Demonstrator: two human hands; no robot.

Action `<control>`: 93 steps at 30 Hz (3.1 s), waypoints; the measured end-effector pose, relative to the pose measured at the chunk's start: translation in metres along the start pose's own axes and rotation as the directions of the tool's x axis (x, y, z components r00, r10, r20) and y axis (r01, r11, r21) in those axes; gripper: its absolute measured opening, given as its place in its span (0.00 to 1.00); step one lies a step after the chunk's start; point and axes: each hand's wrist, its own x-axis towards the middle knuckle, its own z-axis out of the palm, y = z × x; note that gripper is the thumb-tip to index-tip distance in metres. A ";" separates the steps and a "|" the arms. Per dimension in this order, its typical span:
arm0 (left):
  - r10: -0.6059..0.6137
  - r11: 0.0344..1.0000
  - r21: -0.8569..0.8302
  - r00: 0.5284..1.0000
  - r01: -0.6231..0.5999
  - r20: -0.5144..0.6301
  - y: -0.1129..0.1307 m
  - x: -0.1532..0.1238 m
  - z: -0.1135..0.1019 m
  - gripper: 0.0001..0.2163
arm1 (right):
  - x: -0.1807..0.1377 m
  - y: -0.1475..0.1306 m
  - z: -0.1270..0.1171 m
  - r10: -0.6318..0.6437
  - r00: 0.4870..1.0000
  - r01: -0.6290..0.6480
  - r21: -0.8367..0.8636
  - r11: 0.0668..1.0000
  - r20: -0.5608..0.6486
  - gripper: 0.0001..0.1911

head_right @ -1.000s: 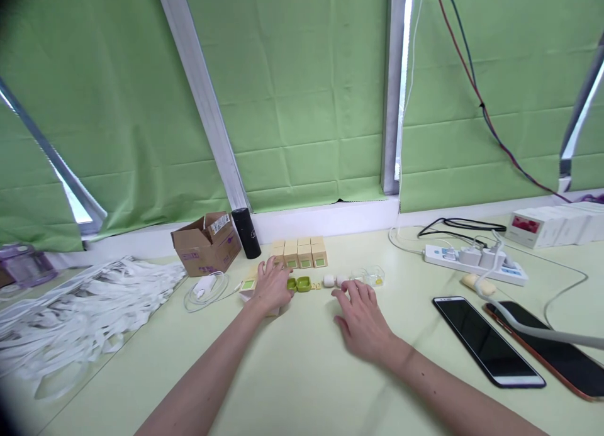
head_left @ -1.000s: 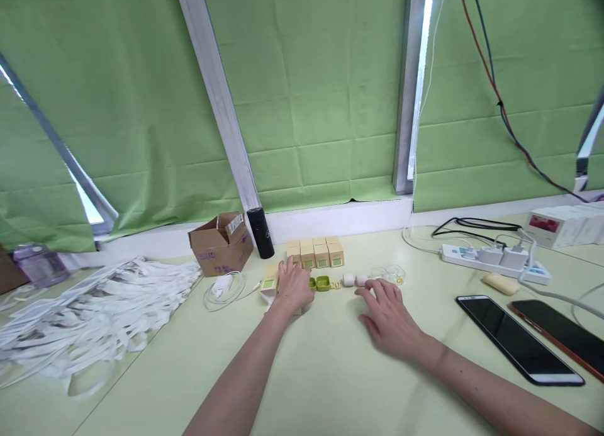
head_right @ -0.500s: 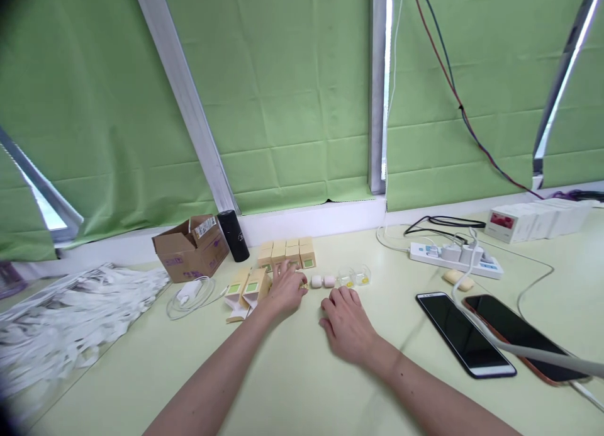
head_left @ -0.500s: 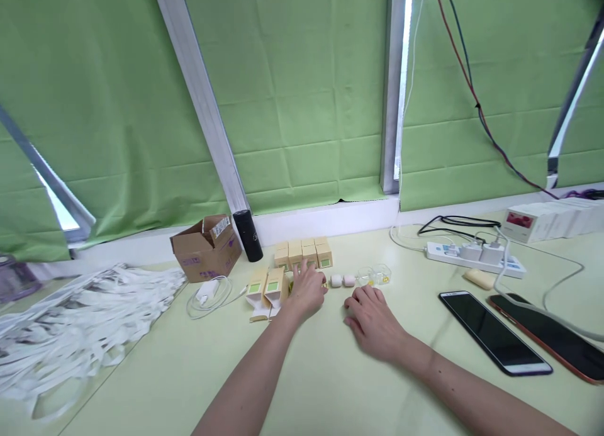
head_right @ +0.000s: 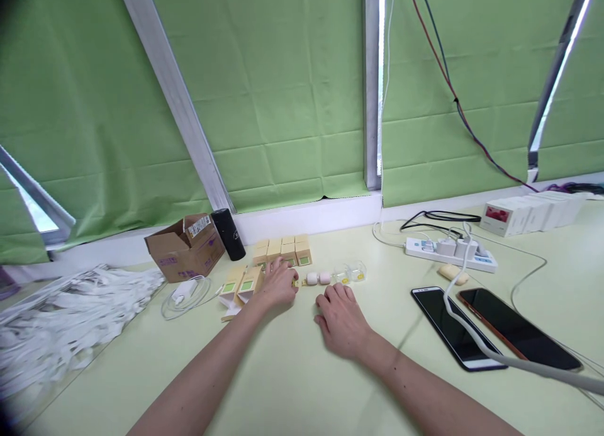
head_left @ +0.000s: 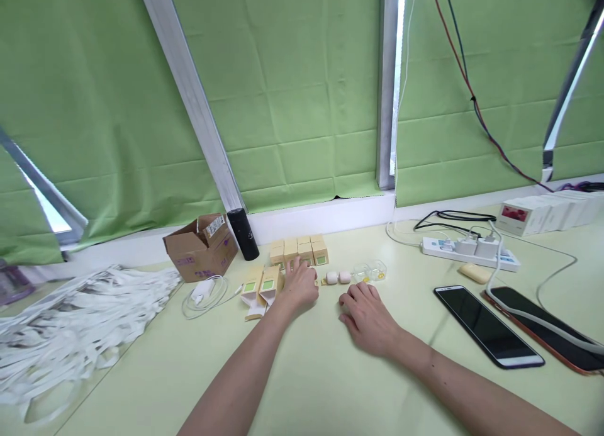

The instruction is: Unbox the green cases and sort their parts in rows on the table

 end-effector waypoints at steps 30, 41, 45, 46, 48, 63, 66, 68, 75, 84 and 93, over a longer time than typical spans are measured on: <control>-0.019 0.996 -0.087 0.999 0.015 -0.047 0.013 0.006 0.006 0.11 | 0.000 0.000 0.000 0.021 1.000 -0.021 0.034 0.999 0.002 0.06; -0.006 0.972 -0.232 0.978 -0.044 -0.211 0.023 -0.001 -0.002 0.20 | 0.000 0.001 0.001 0.058 0.998 -0.059 -0.019 0.998 -0.010 0.08; -0.155 0.927 -0.374 0.870 -0.036 -0.468 0.001 -0.023 -0.019 0.13 | -0.001 0.000 0.001 0.055 0.998 -0.055 -0.004 0.998 0.004 0.08; -0.216 0.895 -0.442 0.802 -0.067 -0.557 -0.007 -0.031 -0.022 0.11 | -0.001 0.000 0.001 0.056 0.998 -0.056 0.000 0.998 0.008 0.08; -0.321 0.839 -0.533 0.694 -0.108 -0.645 -0.024 -0.047 -0.027 0.08 | 0.000 0.000 0.000 0.064 0.998 -0.064 0.010 0.998 0.021 0.08; -0.043 0.986 -0.154 0.818 -0.056 -0.574 -0.049 -0.089 0.003 0.11 | -0.004 0.003 -0.011 0.174 0.975 -0.205 0.265 0.942 0.138 0.20; -0.045 0.988 -0.147 0.811 -0.051 -0.583 -0.046 -0.091 0.002 0.10 | -0.003 0.008 -0.008 0.202 0.969 -0.243 0.407 0.880 0.142 0.20; -0.090 0.985 -0.170 0.781 -0.021 -0.618 -0.049 -0.092 0.002 0.10 | 0.003 0.015 -0.011 0.226 0.960 -0.280 0.570 0.772 0.166 0.20; -0.120 0.981 -0.192 0.735 -0.014 -0.667 -0.050 -0.096 0.002 0.11 | 0.054 0.034 -0.046 0.269 0.963 -0.225 0.599 0.768 0.017 0.19; -0.084 0.982 -0.181 0.732 -0.056 -0.676 -0.043 -0.097 0.004 0.12 | 0.144 0.029 -0.019 0.110 0.994 -0.110 -0.033 0.993 -0.003 0.21; -0.087 0.977 -0.203 0.742 -0.067 -0.664 -0.043 -0.098 0.004 0.12 | 0.162 0.031 0.017 0.126 0.992 -0.125 -0.028 0.992 0.025 0.13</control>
